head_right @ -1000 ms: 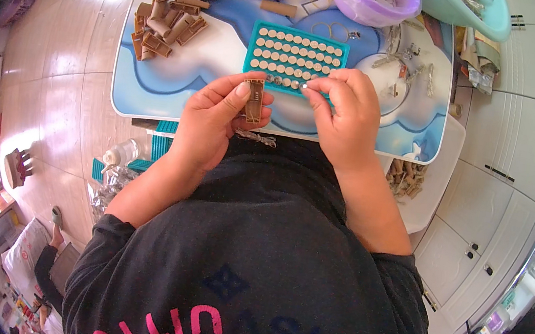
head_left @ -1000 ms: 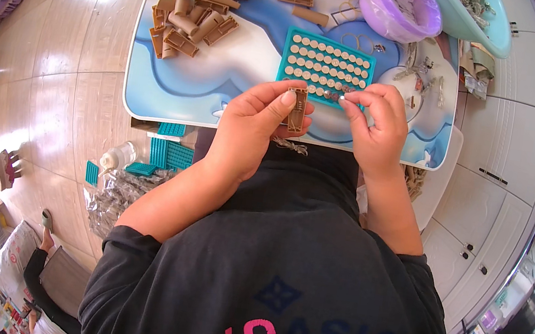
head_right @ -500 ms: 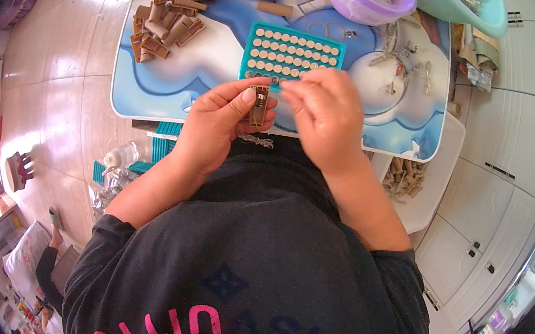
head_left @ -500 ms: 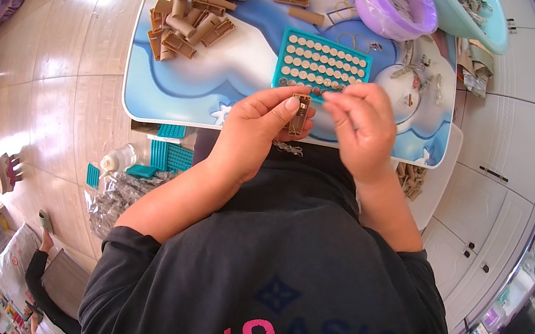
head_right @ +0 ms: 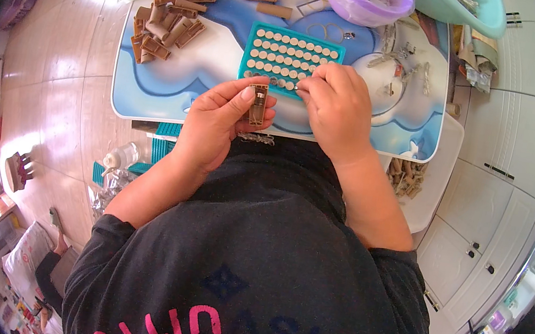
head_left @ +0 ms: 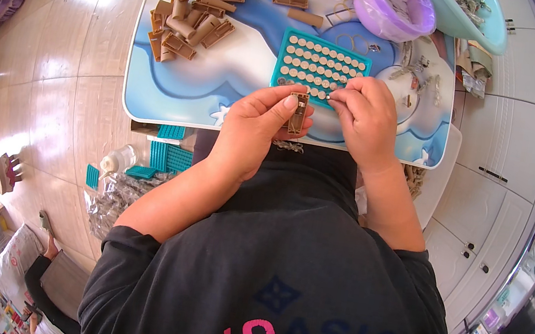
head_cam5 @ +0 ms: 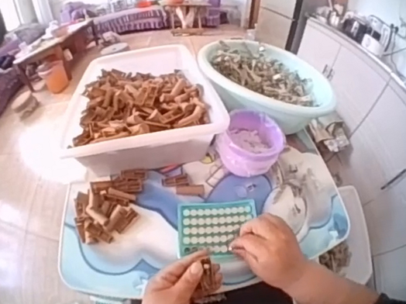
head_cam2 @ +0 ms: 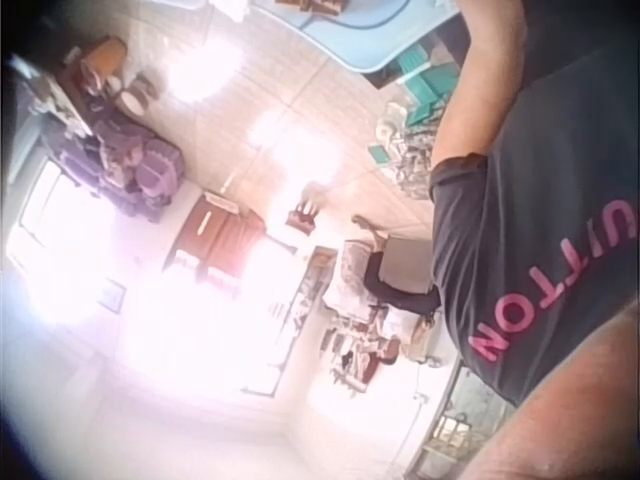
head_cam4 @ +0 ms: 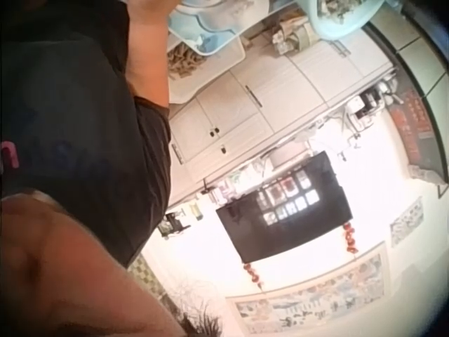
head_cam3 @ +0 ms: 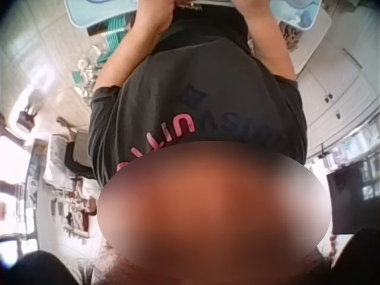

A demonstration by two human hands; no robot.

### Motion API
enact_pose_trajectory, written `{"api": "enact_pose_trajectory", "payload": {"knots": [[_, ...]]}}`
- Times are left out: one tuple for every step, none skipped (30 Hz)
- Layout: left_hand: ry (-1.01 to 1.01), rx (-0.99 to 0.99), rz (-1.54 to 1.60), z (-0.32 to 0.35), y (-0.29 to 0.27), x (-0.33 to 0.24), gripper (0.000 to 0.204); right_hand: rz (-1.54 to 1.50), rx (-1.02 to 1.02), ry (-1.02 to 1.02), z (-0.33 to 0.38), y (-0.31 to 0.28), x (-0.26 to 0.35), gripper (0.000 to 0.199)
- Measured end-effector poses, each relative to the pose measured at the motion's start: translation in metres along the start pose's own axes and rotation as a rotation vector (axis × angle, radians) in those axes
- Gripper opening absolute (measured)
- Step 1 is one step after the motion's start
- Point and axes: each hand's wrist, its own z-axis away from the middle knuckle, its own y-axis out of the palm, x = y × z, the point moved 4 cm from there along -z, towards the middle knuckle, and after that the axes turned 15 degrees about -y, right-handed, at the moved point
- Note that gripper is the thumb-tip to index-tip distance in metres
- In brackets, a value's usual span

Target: The person assembles small plastic components and rubber parts by hand, likely as part of a manufacturing or packaging workflow.

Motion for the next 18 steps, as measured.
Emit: {"api": "enact_pose_trajectory", "payload": {"knots": [[0.001, 0.0, 0.0, 0.0, 0.0, 0.0, 0.03, 0.0, -0.001, -0.001, -0.001, -0.001, 0.001, 0.018], [0.007, 0.006, 0.001, -0.001, 0.0, 0.0, 0.03, -0.059, -0.043, 0.035, -0.002, -0.003, 0.001, 0.017], [0.014, 0.013, 0.002, -0.001, 0.001, 0.0, 0.03, -0.117, -0.086, 0.071, -0.002, -0.004, 0.001, 0.017], [0.013, 0.011, 0.003, -0.001, 0.0, 0.0, 0.03, -0.119, -0.085, 0.071, -0.005, -0.006, 0.006, 0.017], [0.01, 0.014, 0.001, -0.001, 0.0, 0.0, 0.03, -0.174, -0.128, 0.096, -0.01, -0.009, 0.011, 0.017], [0.006, 0.016, -0.001, -0.001, 0.0, 0.001, 0.03, -0.229, -0.17, 0.121, -0.013, -0.01, 0.015, 0.017], [0.005, 0.017, -0.002, -0.001, 0.0, 0.001, 0.03, -0.228, -0.171, 0.122, -0.015, -0.008, 0.018, 0.017], [0.013, 0.022, 0.002, -0.001, 0.001, 0.0, 0.03, -0.235, -0.171, 0.082, -0.017, -0.007, 0.022, 0.016], [0.021, 0.026, 0.006, -0.001, 0.001, 0.0, 0.03, -0.241, -0.17, 0.042, -0.019, -0.005, 0.025, 0.015], [0.021, 0.026, 0.006, -0.001, 0.002, 0.0, 0.03, -0.221, -0.155, 0.009, -0.018, -0.001, 0.026, 0.014], [0.028, 0.026, 0.002, -0.001, 0.002, 0.0, 0.029, -0.221, -0.156, 0.009, -0.017, 0.0, 0.026, 0.014], [0.036, 0.026, -0.002, -0.001, 0.002, 0.0, 0.029, -0.224, -0.153, -0.006, -0.018, 0.001, 0.027, 0.014], [0.036, 0.026, -0.001, -0.001, 0.002, 0.0, 0.029, -0.227, -0.148, -0.022, -0.018, 0.001, 0.028, 0.013], [0.033, 0.031, 0.004, -0.001, 0.001, 0.0, 0.029, -0.227, -0.147, -0.022, -0.017, 0.001, 0.028, 0.013], [0.03, 0.036, 0.009, -0.001, 0.001, 0.001, 0.03, -0.263, -0.143, -0.017, -0.017, 0.002, 0.027, 0.012], [0.03, 0.036, 0.01, -0.001, 0.001, 0.001, 0.03, -0.299, -0.138, -0.012, -0.017, 0.002, 0.026, 0.012], [0.022, 0.032, 0.001, -0.001, 0.0, 0.001, 0.03, -0.299, -0.138, -0.013, -0.016, 0.001, 0.024, 0.012], [0.013, 0.027, -0.007, -0.001, 0.0, 0.001, 0.03, -0.245, -0.149, 0.02, -0.015, 0.0, 0.019, 0.013]]}}
